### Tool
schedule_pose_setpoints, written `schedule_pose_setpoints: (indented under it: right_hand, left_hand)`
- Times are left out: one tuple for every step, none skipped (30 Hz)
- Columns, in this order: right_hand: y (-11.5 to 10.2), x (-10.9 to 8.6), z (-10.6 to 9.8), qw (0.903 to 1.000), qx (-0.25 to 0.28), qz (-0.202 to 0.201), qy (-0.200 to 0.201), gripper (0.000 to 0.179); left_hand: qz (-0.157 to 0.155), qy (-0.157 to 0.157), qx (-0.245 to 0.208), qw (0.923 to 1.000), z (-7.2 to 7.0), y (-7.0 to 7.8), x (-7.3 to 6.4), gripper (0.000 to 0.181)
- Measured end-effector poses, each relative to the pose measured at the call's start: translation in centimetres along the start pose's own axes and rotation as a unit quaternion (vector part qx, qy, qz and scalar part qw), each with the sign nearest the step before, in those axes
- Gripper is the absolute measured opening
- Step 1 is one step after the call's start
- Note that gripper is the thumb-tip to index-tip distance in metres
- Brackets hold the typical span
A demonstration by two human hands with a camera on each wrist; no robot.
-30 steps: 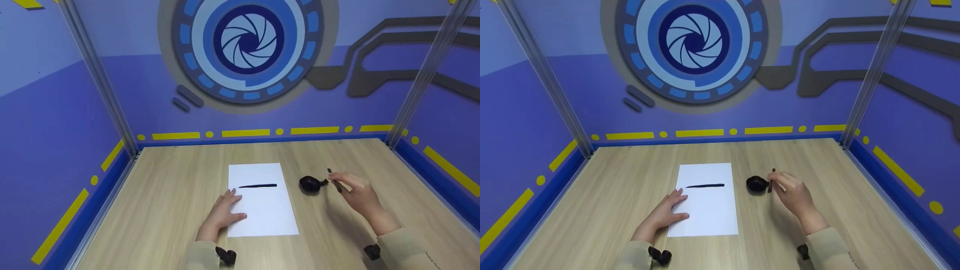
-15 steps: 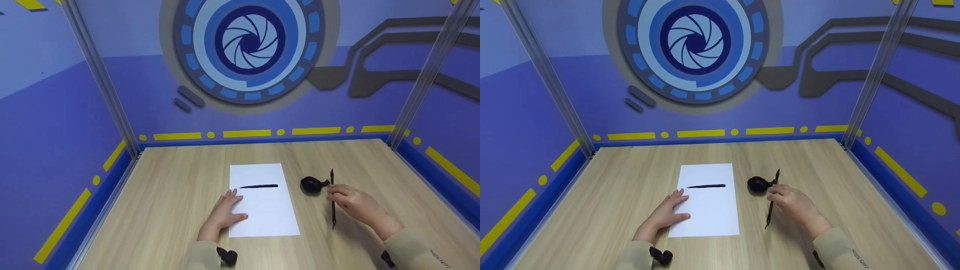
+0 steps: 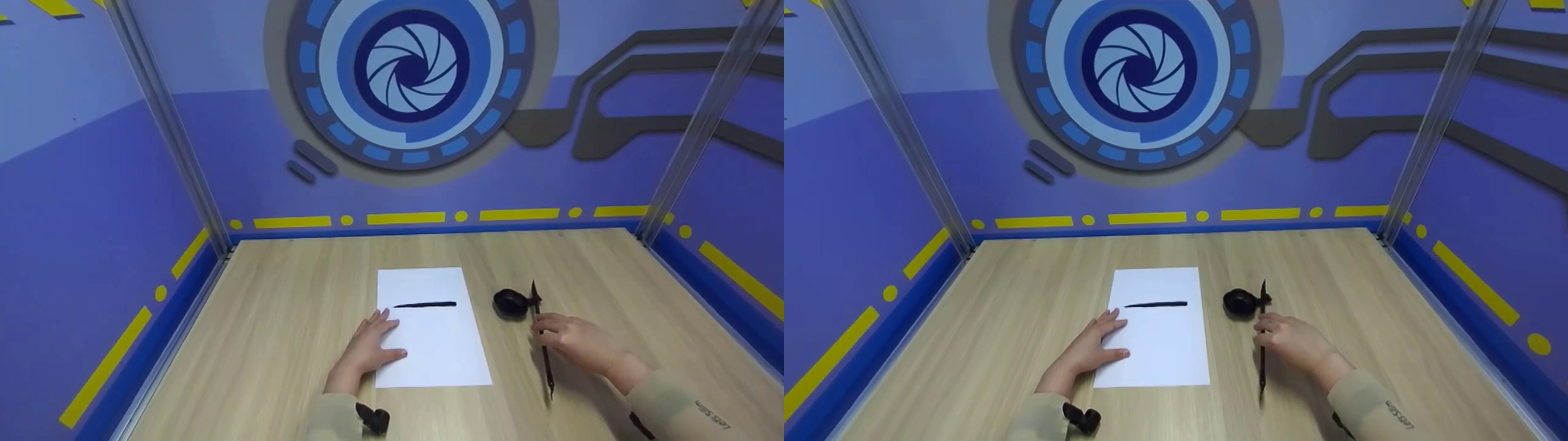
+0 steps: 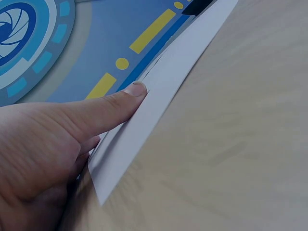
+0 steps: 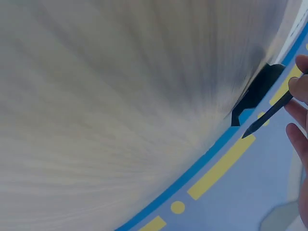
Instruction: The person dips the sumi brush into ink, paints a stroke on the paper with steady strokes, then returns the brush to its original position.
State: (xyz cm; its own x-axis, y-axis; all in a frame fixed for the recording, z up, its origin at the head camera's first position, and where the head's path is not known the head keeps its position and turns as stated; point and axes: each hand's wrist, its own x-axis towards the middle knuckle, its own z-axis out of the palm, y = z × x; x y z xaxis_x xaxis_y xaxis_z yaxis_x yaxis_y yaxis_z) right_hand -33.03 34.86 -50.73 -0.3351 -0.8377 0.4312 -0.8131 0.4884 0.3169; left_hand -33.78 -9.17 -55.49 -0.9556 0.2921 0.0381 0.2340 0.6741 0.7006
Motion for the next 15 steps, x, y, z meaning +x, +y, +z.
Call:
schedule_pose_setpoints:
  right_hand:
    - [-0.02,0.04,0.0,1.0,0.002,-0.001,-0.005,0.034]
    - [-0.02,0.09,0.0,0.9999,0.005,-0.002,-0.009,0.036]
    - [0.02,0.06,0.06,0.9999,0.007,-0.004,-0.013,0.038]
    - [0.09,0.0,0.17,0.9998,0.009,-0.008,-0.016,0.039]
    - [0.14,-0.04,0.25,0.9997,0.011,-0.01,-0.02,0.041]
    - [0.19,-0.07,0.31,0.9996,0.012,-0.012,-0.023,0.042]
    - [0.22,-0.15,0.39,0.9995,0.015,-0.014,-0.026,0.044]
    - [0.23,-0.19,0.42,0.9994,0.015,-0.015,-0.029,0.044]
    - [0.24,-0.25,0.47,0.9993,0.015,-0.015,-0.03,0.044]
    - [0.18,-0.24,0.43,0.9993,0.013,-0.016,-0.03,0.044]
    - [0.16,-0.25,0.48,0.9994,0.012,-0.018,-0.027,0.043]
    - [0.15,-0.29,0.51,0.9994,0.011,-0.02,-0.025,0.042]
    - [0.17,-0.36,0.65,0.9995,0.01,-0.022,-0.021,0.042]
    - [0.16,-0.41,0.68,0.9995,0.007,-0.024,-0.017,0.041]
    - [0.16,-0.5,0.74,0.9995,0.007,-0.026,-0.016,0.04]
  left_hand:
    - [0.001,0.0,0.0,1.0,0.0,-0.02,0.02,0.069]
    - [0.001,-0.001,0.001,1.0,-0.01,-0.04,0.04,0.069]
    - [0.001,-0.002,0.002,1.0,-0.01,-0.05,0.04,0.069]
    - [0.001,-0.002,0.004,1.0,-0.03,-0.06,0.05,0.069]
    - [0.002,-0.002,0.005,1.0,-0.04,-0.09,0.05,0.069]
    - [0.002,-0.002,0.005,1.0,-0.07,-0.09,0.04,0.069]
    - [0.002,-0.003,0.005,1.0,-0.07,-0.09,0.04,0.069]
    - [0.0,-0.004,0.006,1.0,-0.06,-0.1,0.01,0.069]
    - [0.001,-0.003,0.006,1.0,-0.04,-0.1,0.01,0.069]
    - [0.001,-0.003,0.005,1.0,-0.02,-0.11,0.01,0.069]
    - [0.001,-0.002,0.004,1.0,0.02,-0.13,0.02,0.069]
    - [0.0,-0.002,0.004,1.0,0.03,-0.12,0.03,0.069]
    - [-0.001,-0.003,0.004,1.0,0.05,-0.12,0.02,0.069]
    - [-0.002,-0.003,0.003,1.0,0.06,-0.09,0.01,0.069]
    - [0.0,-0.002,0.004,1.0,0.06,-0.06,0.04,0.069]
